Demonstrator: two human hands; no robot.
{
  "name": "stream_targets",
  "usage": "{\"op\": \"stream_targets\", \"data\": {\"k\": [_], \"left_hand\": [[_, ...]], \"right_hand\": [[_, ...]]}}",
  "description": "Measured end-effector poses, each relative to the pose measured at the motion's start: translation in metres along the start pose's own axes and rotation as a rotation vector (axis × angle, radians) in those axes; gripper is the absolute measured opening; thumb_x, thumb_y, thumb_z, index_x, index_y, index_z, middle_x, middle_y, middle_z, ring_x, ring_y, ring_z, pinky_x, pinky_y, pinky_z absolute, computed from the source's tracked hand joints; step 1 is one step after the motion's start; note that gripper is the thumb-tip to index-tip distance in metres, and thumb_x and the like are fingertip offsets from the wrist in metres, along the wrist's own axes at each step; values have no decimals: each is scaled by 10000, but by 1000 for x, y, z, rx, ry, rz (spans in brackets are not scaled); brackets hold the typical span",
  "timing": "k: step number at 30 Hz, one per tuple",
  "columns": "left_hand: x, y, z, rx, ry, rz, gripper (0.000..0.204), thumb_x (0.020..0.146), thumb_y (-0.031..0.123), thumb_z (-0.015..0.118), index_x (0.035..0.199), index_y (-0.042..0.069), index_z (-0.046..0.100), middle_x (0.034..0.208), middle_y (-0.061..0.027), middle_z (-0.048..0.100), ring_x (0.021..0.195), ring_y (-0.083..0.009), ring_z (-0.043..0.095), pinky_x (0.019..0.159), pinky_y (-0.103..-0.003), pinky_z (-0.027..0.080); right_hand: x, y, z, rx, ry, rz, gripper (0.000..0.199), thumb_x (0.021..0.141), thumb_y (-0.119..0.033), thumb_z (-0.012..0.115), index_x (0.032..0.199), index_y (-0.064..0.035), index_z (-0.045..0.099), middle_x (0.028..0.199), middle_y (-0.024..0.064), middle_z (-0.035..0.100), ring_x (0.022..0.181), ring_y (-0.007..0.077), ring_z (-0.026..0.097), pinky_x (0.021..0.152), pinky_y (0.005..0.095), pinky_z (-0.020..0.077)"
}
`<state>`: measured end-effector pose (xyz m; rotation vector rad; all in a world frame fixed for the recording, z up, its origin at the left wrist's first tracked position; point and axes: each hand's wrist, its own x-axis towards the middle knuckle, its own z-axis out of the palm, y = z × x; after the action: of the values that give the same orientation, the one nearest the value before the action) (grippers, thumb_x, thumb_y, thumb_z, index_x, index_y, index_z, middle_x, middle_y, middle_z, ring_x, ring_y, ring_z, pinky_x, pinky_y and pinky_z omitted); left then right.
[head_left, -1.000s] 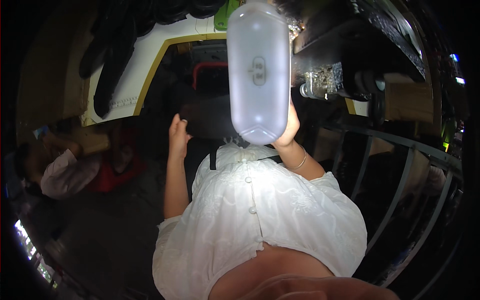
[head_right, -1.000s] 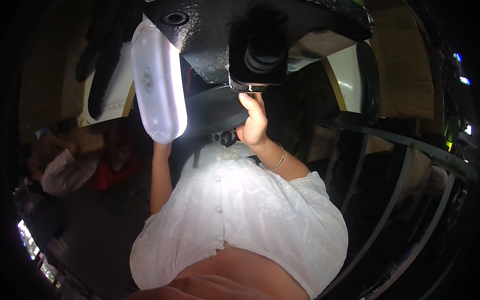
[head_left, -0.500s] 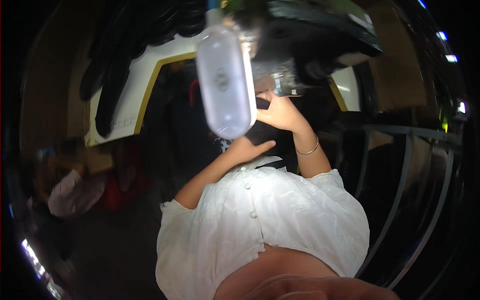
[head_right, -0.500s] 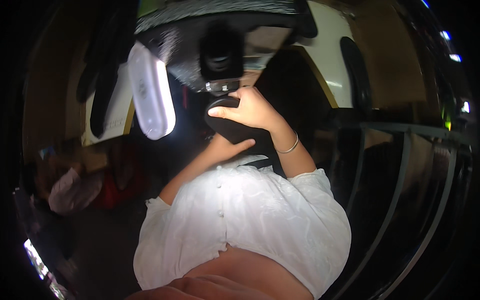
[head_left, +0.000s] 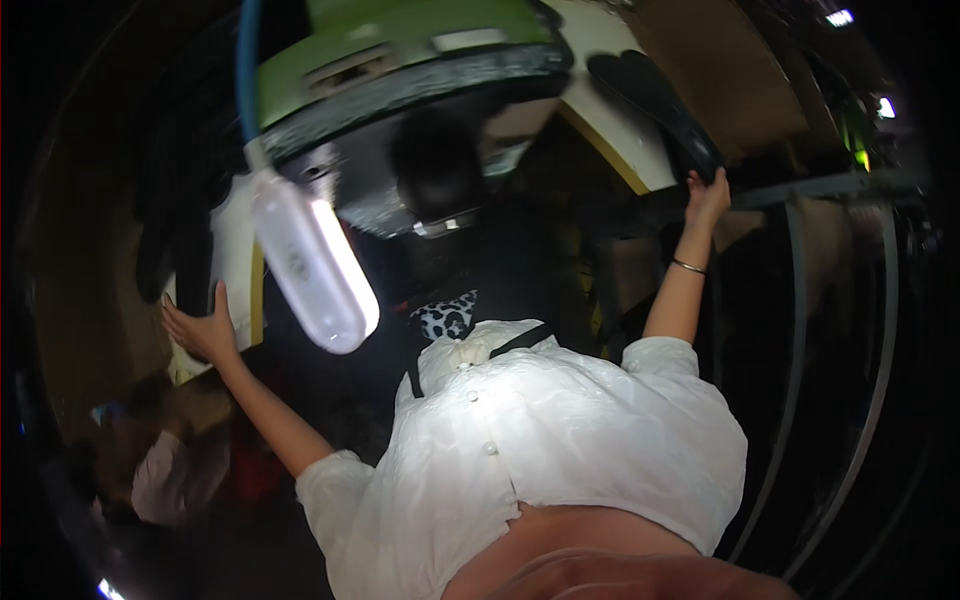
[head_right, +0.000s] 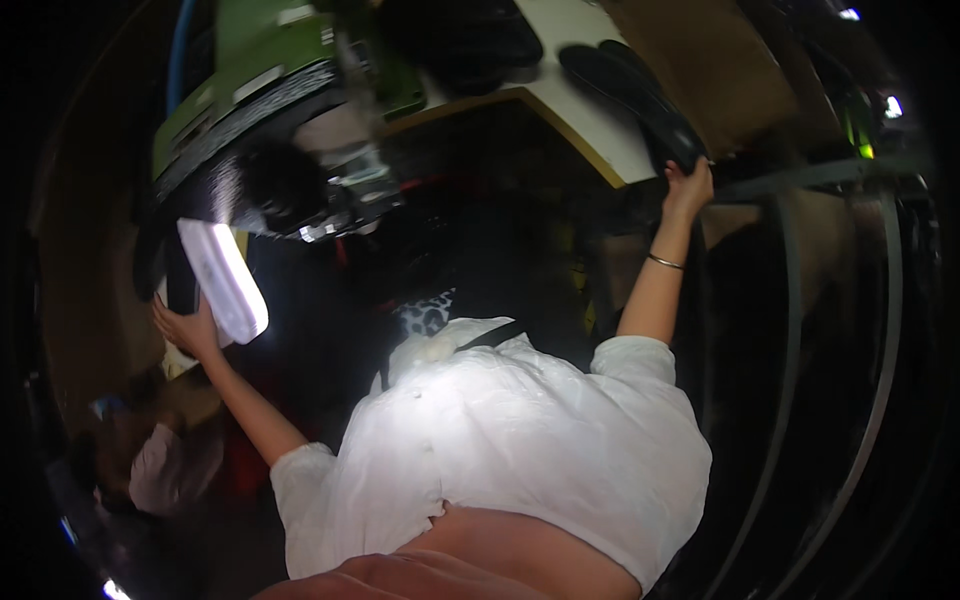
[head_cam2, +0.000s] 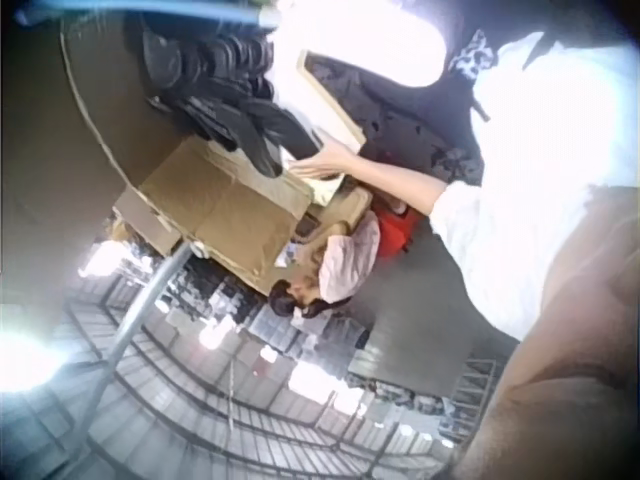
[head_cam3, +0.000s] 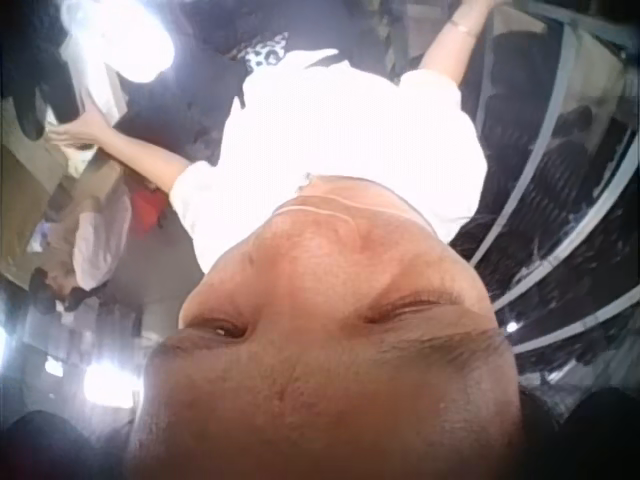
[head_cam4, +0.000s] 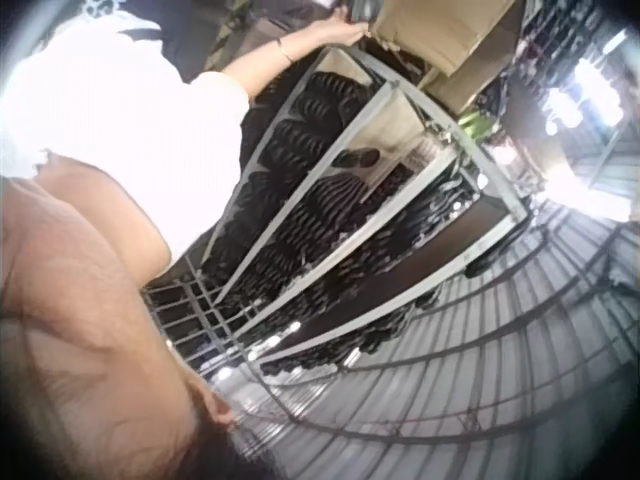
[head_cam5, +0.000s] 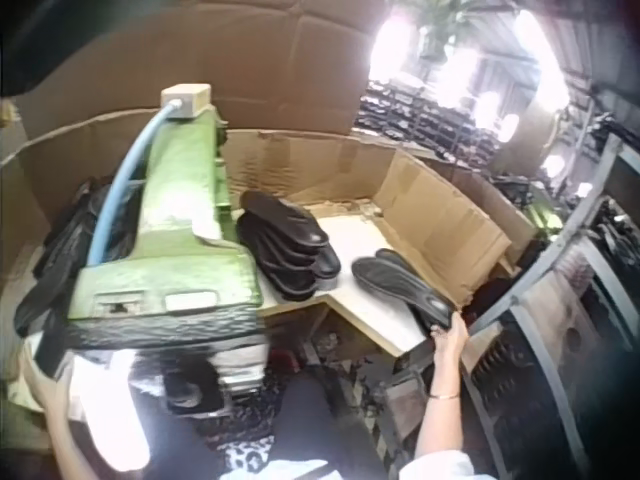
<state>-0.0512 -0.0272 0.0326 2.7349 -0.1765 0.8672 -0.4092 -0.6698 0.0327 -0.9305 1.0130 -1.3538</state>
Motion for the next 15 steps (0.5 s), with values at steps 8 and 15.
{"op": "stream_targets", "data": {"k": [8,15], "left_hand": [[25,-66,5,-54,-383,-218,835,555,417,737,1245,50,442,1120,-228,527,1047,-358,513,879,-429,407],[-43,57,-70,107,-324,-262,810,549,320,752,1245,102,399,1135,-185,456,1109,-356,397,972,-481,266]], "right_hand": [[11,18,-7,2,-12,-196,573,831,-176,574,1245,56,253,1175,254,385,723,346,594,615,371,572],[-26,19,15,-629,-73,-1077,632,759,-107,669,1271,23,323,1070,184,529,752,183,599,548,252,508]]}}
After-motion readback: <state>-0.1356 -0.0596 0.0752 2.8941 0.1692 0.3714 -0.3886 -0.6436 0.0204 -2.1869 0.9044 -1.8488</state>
